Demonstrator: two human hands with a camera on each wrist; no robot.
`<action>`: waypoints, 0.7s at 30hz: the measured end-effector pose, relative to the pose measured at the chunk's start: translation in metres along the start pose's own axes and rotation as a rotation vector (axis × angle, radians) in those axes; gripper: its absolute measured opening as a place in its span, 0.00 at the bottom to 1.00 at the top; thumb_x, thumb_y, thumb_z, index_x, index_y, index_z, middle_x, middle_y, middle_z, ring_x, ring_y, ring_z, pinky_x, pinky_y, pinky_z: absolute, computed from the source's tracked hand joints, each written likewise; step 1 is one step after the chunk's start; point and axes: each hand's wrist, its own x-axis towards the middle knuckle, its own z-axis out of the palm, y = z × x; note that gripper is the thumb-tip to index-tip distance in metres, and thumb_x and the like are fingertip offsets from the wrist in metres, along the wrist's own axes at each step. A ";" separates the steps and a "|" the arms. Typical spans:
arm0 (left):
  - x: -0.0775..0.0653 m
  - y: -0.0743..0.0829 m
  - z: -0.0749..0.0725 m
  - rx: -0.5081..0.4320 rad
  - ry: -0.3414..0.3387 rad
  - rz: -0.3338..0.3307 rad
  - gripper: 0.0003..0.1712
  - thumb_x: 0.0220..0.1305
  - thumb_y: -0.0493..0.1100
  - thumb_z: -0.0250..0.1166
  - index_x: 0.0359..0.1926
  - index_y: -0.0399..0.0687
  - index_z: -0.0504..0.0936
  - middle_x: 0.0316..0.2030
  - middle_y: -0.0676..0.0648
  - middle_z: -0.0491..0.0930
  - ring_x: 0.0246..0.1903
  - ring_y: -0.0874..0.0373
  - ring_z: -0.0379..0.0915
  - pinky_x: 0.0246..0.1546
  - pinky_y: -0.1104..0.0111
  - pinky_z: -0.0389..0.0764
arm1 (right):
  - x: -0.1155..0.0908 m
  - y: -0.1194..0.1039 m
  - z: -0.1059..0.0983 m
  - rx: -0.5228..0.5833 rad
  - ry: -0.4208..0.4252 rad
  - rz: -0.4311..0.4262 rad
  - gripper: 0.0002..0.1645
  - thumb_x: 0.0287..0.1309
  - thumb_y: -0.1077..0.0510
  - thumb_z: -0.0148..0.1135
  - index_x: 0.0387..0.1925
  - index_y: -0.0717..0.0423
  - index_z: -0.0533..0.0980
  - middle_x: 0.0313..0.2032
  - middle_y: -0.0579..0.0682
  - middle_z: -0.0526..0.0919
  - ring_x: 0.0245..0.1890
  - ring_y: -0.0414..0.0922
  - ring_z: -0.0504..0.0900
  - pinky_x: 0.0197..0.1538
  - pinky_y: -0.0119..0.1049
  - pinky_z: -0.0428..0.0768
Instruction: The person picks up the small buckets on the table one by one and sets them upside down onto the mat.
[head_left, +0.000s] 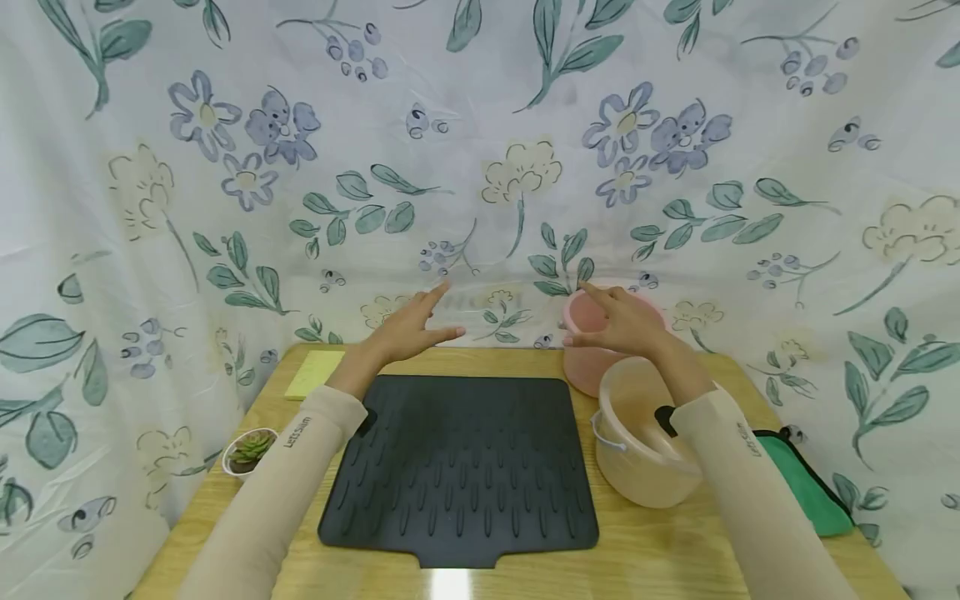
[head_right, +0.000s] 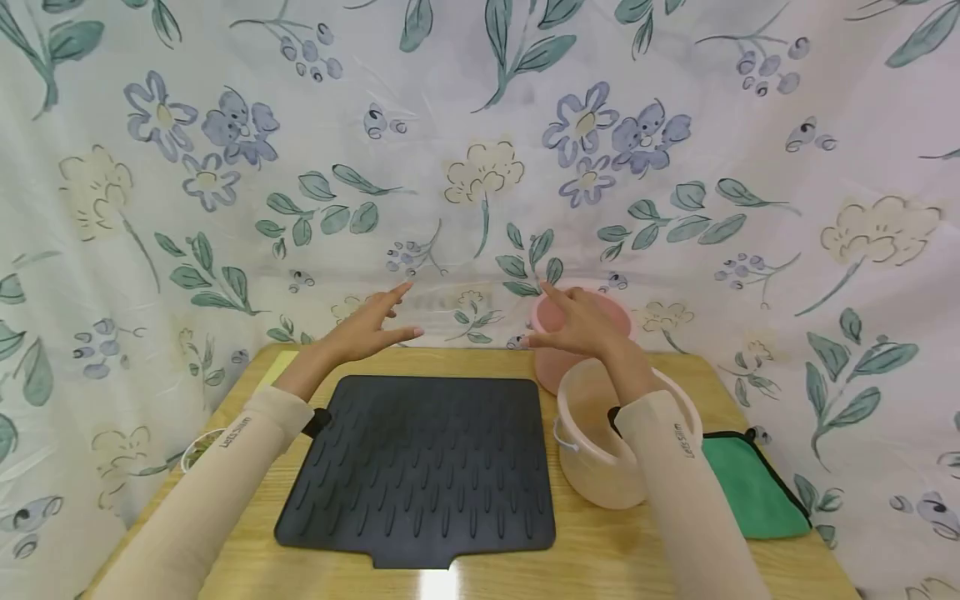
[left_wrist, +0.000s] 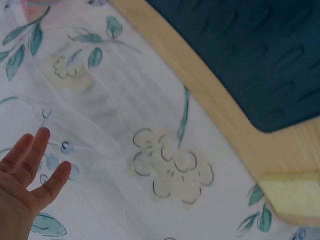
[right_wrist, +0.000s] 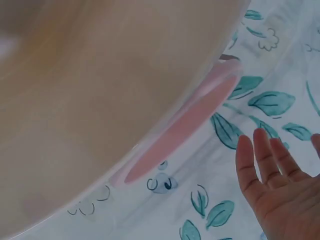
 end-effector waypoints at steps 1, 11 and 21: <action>-0.001 0.001 0.002 -0.041 0.002 0.012 0.52 0.65 0.69 0.57 0.80 0.63 0.42 0.75 0.39 0.55 0.69 0.38 0.60 0.63 0.38 0.65 | -0.002 0.000 0.000 0.013 -0.004 -0.001 0.61 0.54 0.34 0.67 0.79 0.51 0.48 0.72 0.67 0.57 0.69 0.64 0.61 0.65 0.64 0.65; -0.019 0.011 0.023 -0.320 0.039 0.104 0.44 0.68 0.52 0.64 0.78 0.55 0.53 0.66 0.38 0.67 0.61 0.40 0.70 0.59 0.42 0.70 | -0.020 0.000 -0.001 0.206 -0.047 -0.028 0.60 0.54 0.40 0.71 0.77 0.61 0.51 0.76 0.65 0.51 0.72 0.65 0.58 0.67 0.63 0.64; -0.038 0.010 0.041 -0.449 0.029 0.133 0.41 0.66 0.43 0.66 0.76 0.54 0.58 0.61 0.37 0.71 0.58 0.40 0.74 0.59 0.42 0.71 | -0.039 0.005 0.001 0.254 -0.072 -0.079 0.58 0.53 0.43 0.73 0.77 0.54 0.53 0.68 0.65 0.64 0.63 0.62 0.69 0.60 0.59 0.73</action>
